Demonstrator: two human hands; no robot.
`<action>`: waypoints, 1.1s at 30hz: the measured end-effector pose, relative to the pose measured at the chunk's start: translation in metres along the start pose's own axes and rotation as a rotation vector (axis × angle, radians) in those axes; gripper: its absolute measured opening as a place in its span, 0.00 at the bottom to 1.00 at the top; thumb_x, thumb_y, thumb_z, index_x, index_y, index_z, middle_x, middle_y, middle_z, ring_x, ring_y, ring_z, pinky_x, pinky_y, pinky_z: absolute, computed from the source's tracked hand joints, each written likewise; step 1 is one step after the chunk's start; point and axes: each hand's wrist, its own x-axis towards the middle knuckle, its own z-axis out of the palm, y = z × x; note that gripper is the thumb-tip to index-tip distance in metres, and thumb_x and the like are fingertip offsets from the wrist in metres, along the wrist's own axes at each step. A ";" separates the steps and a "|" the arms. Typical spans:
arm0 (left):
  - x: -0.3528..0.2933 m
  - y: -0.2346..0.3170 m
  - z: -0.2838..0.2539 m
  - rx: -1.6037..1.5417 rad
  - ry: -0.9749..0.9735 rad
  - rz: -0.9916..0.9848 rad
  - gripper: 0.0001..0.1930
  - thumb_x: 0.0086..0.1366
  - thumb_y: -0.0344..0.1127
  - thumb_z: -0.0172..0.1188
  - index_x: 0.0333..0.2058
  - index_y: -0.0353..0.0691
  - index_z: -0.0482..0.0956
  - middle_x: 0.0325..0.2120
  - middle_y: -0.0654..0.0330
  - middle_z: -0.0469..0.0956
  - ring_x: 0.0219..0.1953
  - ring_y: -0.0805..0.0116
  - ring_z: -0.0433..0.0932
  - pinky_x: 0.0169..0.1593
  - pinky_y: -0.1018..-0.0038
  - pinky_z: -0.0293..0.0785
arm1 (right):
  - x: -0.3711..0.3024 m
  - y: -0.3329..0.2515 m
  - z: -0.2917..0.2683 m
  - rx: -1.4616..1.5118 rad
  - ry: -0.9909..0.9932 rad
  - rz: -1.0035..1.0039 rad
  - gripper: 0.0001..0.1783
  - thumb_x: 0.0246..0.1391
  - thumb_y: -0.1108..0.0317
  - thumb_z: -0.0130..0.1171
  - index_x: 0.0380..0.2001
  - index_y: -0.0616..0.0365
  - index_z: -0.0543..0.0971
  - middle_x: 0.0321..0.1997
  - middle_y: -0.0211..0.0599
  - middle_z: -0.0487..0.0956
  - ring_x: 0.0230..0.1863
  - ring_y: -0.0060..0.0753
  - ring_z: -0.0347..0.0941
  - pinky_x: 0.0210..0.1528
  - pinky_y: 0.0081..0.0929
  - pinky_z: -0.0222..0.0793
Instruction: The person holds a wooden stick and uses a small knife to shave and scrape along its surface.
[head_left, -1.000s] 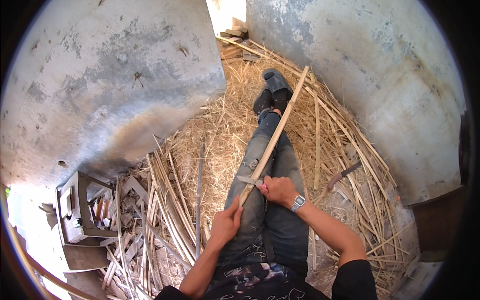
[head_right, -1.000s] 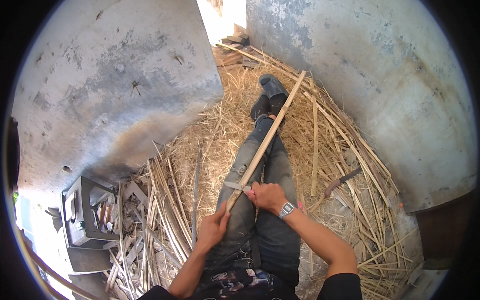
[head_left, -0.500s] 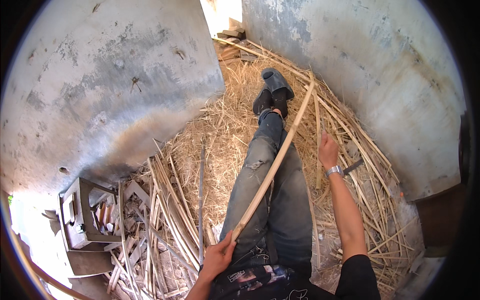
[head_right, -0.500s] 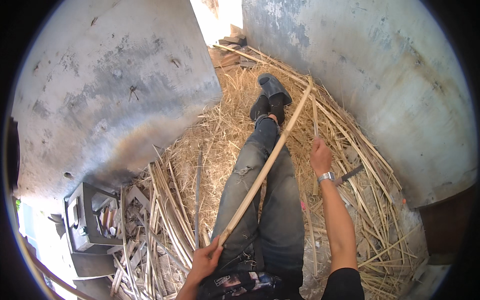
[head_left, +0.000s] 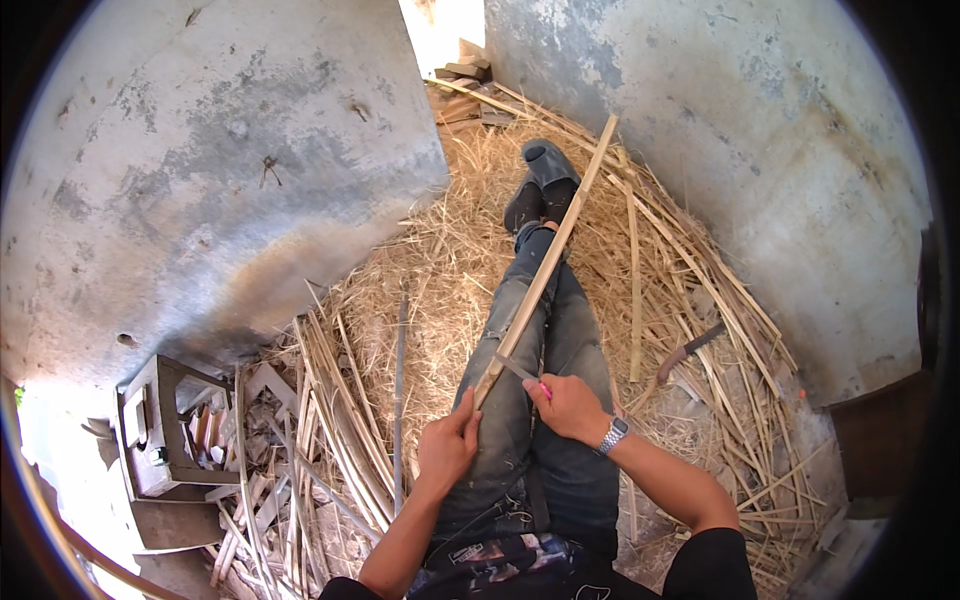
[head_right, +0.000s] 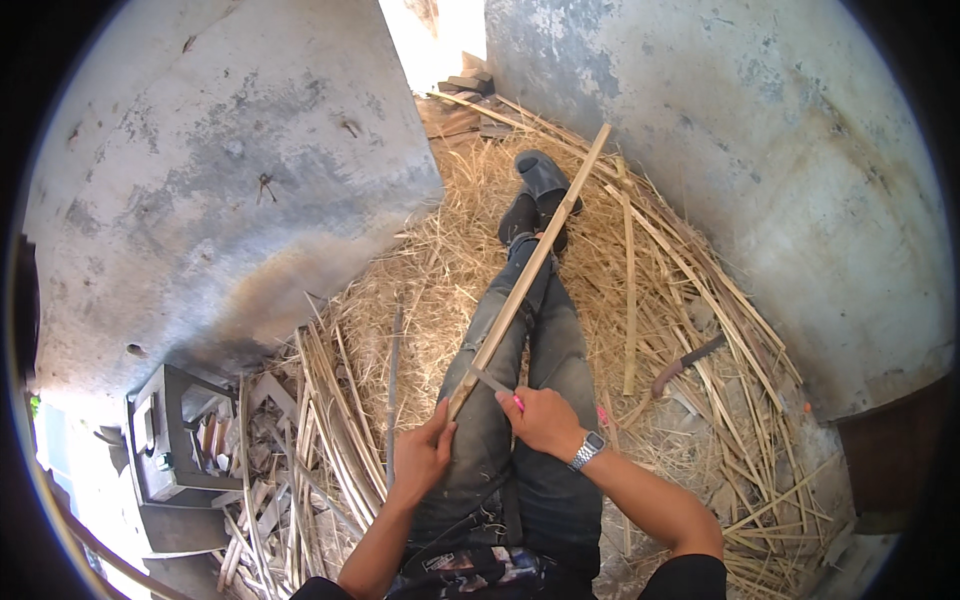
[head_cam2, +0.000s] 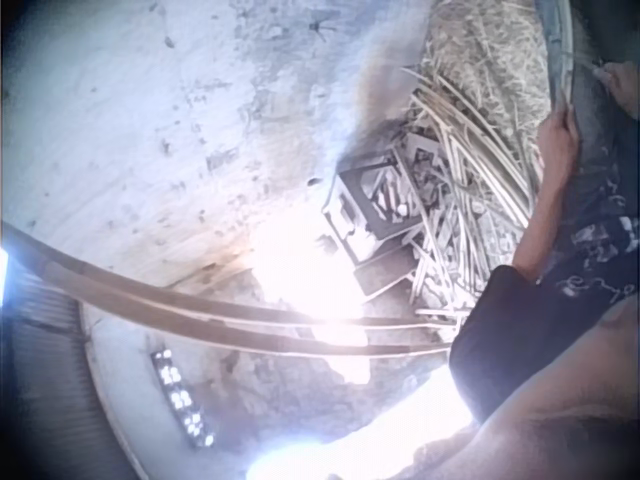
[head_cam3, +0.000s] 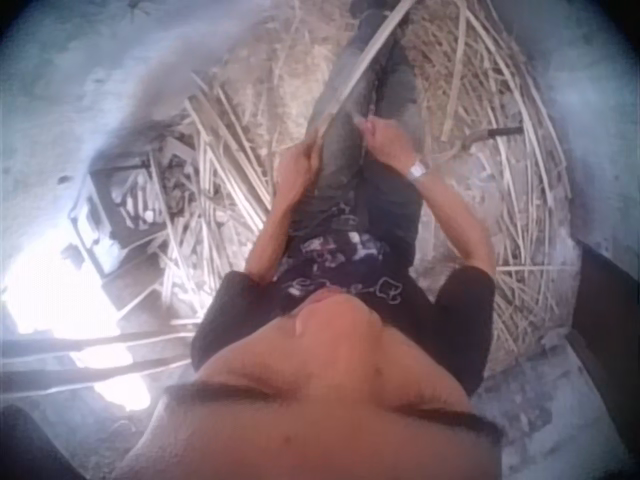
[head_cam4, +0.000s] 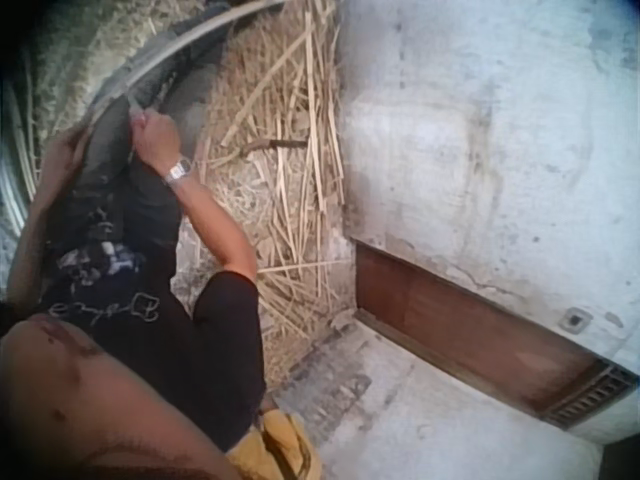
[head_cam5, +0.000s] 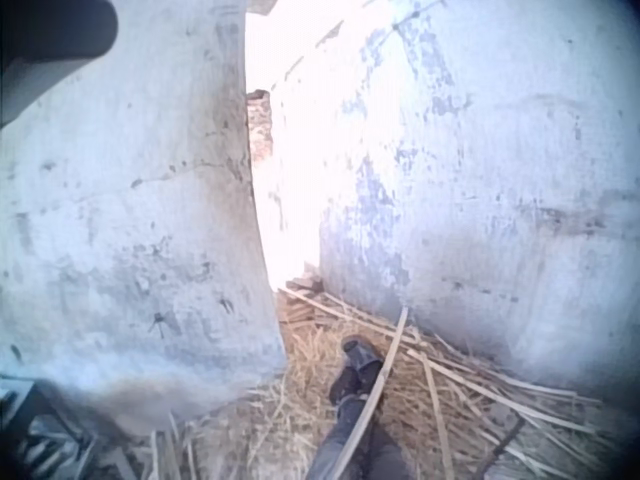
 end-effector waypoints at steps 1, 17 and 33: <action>0.000 0.000 0.001 -0.002 -0.001 0.000 0.22 0.70 0.42 0.63 0.61 0.51 0.81 0.21 0.47 0.80 0.24 0.45 0.82 0.31 0.53 0.75 | -0.005 0.001 0.002 -0.002 0.000 0.002 0.33 0.71 0.42 0.51 0.23 0.61 0.79 0.21 0.60 0.78 0.27 0.68 0.77 0.30 0.57 0.70; -0.033 -0.002 -0.010 -0.068 -0.023 -0.049 0.21 0.71 0.41 0.64 0.61 0.51 0.81 0.19 0.47 0.79 0.21 0.47 0.81 0.29 0.56 0.75 | 0.021 0.063 -0.009 -0.262 0.236 0.013 0.32 0.72 0.43 0.49 0.23 0.58 0.78 0.18 0.55 0.78 0.21 0.65 0.76 0.25 0.58 0.71; -0.029 -0.026 -0.023 0.036 -0.075 -0.041 0.23 0.68 0.38 0.67 0.61 0.48 0.81 0.23 0.47 0.82 0.24 0.48 0.83 0.33 0.58 0.78 | 0.066 0.058 -0.038 0.229 0.359 0.058 0.22 0.74 0.56 0.46 0.32 0.62 0.78 0.25 0.46 0.81 0.29 0.51 0.80 0.34 0.44 0.72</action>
